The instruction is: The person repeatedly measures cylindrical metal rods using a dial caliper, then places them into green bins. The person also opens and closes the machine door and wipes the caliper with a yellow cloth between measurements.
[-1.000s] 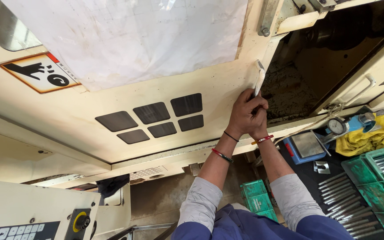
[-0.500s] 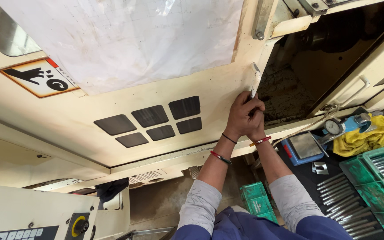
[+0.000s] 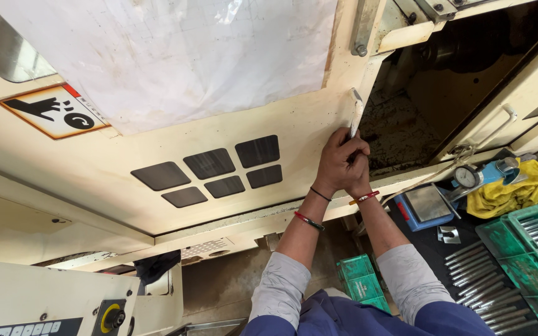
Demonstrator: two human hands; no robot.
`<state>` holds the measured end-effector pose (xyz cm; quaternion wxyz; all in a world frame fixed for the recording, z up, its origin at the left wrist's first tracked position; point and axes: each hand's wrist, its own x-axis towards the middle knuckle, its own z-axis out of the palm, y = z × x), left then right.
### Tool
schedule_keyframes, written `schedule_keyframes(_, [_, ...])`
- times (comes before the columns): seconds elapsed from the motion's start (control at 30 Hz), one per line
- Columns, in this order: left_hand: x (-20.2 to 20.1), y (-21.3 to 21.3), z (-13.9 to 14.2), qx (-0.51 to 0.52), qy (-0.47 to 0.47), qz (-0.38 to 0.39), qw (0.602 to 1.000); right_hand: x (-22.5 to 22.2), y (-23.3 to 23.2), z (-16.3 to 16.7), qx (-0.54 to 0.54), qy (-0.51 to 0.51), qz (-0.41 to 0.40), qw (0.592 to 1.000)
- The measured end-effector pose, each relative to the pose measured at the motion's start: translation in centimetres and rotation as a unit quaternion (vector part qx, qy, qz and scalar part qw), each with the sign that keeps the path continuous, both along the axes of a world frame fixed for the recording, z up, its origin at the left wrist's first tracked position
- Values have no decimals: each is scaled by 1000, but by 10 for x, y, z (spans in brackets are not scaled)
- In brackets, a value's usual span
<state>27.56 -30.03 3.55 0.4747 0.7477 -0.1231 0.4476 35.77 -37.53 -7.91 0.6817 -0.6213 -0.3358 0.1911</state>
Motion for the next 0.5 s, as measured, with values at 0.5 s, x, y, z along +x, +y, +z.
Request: schedule_keyframes(0.5, [0,2,-1,3,-1,3,1000,11,-2,-19,2,5,5,1000])
